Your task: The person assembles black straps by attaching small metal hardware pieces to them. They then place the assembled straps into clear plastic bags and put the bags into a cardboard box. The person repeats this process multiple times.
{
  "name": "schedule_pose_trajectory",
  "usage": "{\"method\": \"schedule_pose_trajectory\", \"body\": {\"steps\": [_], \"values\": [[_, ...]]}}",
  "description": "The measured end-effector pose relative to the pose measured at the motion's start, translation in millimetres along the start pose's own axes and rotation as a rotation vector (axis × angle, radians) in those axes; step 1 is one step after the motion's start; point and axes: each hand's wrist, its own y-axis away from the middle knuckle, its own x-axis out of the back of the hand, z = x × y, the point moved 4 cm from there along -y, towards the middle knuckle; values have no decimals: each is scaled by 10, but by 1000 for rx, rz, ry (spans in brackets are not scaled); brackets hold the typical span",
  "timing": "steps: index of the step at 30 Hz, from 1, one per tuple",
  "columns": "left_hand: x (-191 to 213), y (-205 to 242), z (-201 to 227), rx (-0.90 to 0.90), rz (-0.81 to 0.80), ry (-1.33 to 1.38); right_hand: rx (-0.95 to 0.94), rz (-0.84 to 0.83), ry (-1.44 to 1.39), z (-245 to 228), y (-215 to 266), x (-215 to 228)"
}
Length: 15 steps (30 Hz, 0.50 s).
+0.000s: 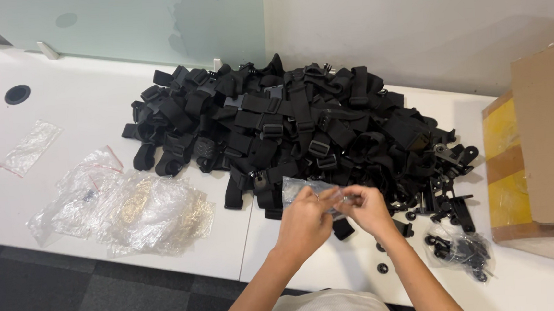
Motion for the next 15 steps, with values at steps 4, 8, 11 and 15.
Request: {"method": "schedule_pose_trajectory", "body": {"steps": [4, 8, 11, 15], "values": [[-48, -60, -201, 78, 42, 117, -161, -31, 190, 376, -158, 161], [142, -175, -666, 252, 249, 158, -13, -8, 127, 613, -351, 539], [393, -275, -1062, 375, 362, 120, 56, 83, 183, 500, -506, 797], [733, -498, -1641, 367, 542, -65, 120, 129, -16, -112, -704, 818]]}}
